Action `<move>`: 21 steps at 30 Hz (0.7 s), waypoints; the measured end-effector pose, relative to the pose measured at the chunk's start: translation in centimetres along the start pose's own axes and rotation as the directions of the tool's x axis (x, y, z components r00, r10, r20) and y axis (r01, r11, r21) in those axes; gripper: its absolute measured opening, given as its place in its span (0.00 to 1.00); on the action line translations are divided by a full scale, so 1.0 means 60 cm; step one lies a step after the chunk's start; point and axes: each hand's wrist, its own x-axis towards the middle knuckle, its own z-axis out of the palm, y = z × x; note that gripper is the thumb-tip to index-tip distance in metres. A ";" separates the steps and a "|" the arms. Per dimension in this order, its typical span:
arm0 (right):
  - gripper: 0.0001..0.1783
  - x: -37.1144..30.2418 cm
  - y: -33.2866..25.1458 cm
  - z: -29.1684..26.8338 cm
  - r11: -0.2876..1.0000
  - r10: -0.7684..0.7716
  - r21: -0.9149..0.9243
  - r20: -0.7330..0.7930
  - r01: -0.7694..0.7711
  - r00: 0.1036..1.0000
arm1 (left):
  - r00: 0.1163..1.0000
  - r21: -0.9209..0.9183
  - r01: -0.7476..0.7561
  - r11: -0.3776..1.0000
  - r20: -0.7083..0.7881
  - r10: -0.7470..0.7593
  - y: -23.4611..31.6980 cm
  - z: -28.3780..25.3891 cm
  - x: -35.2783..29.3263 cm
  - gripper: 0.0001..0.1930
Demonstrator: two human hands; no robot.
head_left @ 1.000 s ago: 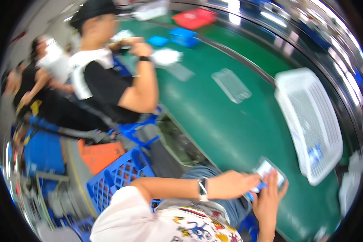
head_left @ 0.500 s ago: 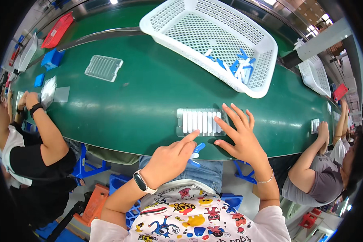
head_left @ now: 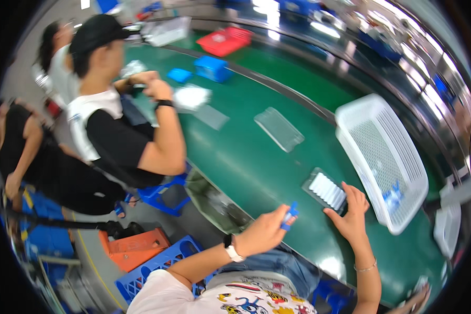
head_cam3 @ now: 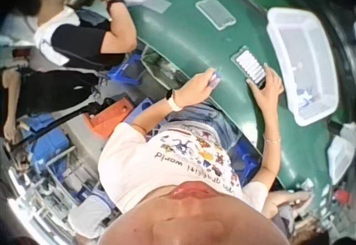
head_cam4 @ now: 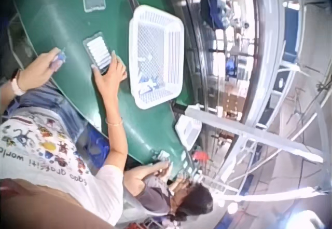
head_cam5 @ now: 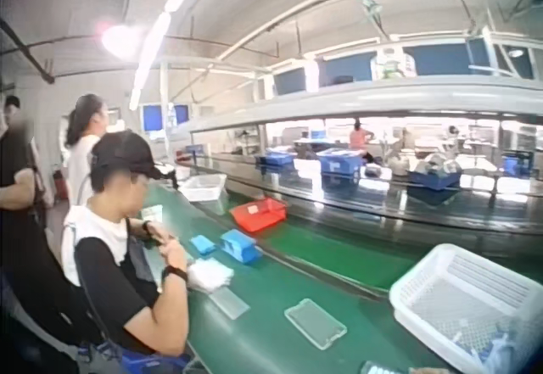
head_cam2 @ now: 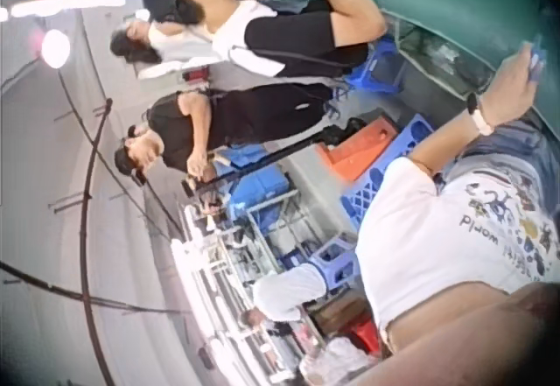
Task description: The person places plastic strips one by one into the slots of clear plastic trays by hand and retrieves more strips from a basket on the assembly line.
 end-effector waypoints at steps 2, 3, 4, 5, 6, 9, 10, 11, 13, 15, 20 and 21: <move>0.44 0.045 0.005 0.036 0.999 -0.039 -0.033 -0.062 0.037 0.997 | 0.995 -0.020 0.005 1.000 -0.097 -0.007 -0.019 -0.006 -0.006 0.11; 0.44 0.065 0.011 0.053 0.998 -0.041 -0.047 -0.076 0.037 0.996 | 0.994 -0.041 0.013 0.999 -0.107 -0.018 -0.027 -0.010 -0.005 0.12; 0.44 0.087 0.013 0.069 0.998 -0.031 -0.065 -0.084 0.026 0.996 | 0.994 -0.071 0.025 0.997 -0.107 -0.032 -0.034 -0.018 -0.009 0.12; 0.44 0.110 0.005 0.087 0.997 -0.072 -0.038 -0.095 0.069 0.993 | 0.988 -0.040 0.023 0.999 -0.149 -0.029 -0.040 -0.034 -0.020 0.12; 0.43 0.129 0.000 0.098 0.999 -0.052 0.013 -0.061 0.053 0.997 | 0.985 -0.145 0.072 0.987 -0.145 -0.093 -0.041 -0.038 -0.029 0.13; 0.43 0.146 -0.019 0.112 0.998 -0.036 0.043 -0.009 0.037 0.999 | 0.975 -0.248 0.120 0.961 -0.155 -0.161 -0.063 -0.039 -0.052 0.14; 0.43 0.150 -0.039 0.106 1.000 -0.016 0.013 0.006 0.016 1.000 | 0.973 -0.254 0.129 0.959 -0.152 -0.171 -0.069 -0.046 -0.051 0.14; 0.37 0.141 -0.061 0.085 0.999 -0.032 -0.043 -0.009 0.032 0.999 | 0.979 -0.282 0.127 0.951 -0.117 -0.166 -0.067 -0.053 -0.047 0.15; 0.32 0.139 -0.101 0.016 0.983 -0.124 0.123 -0.079 0.134 0.989 | 0.980 -0.272 0.110 0.956 -0.129 -0.150 -0.071 -0.059 -0.042 0.15; 0.24 0.115 -0.143 -0.064 0.896 -0.139 0.369 -0.297 0.248 0.945 | 0.972 -0.263 0.175 0.949 -0.110 -0.210 -0.077 -0.054 -0.043 0.14; 0.22 -0.053 -0.111 -0.169 0.957 0.191 0.289 -0.667 0.014 0.720 | 0.979 -0.237 0.203 0.950 0.059 -0.195 -0.058 -0.054 0.009 0.12; 0.23 -0.122 -0.061 -0.169 0.952 0.265 0.294 -0.655 -0.085 0.708 | 0.987 -0.241 0.157 0.958 0.025 -0.156 -0.058 -0.054 0.011 0.12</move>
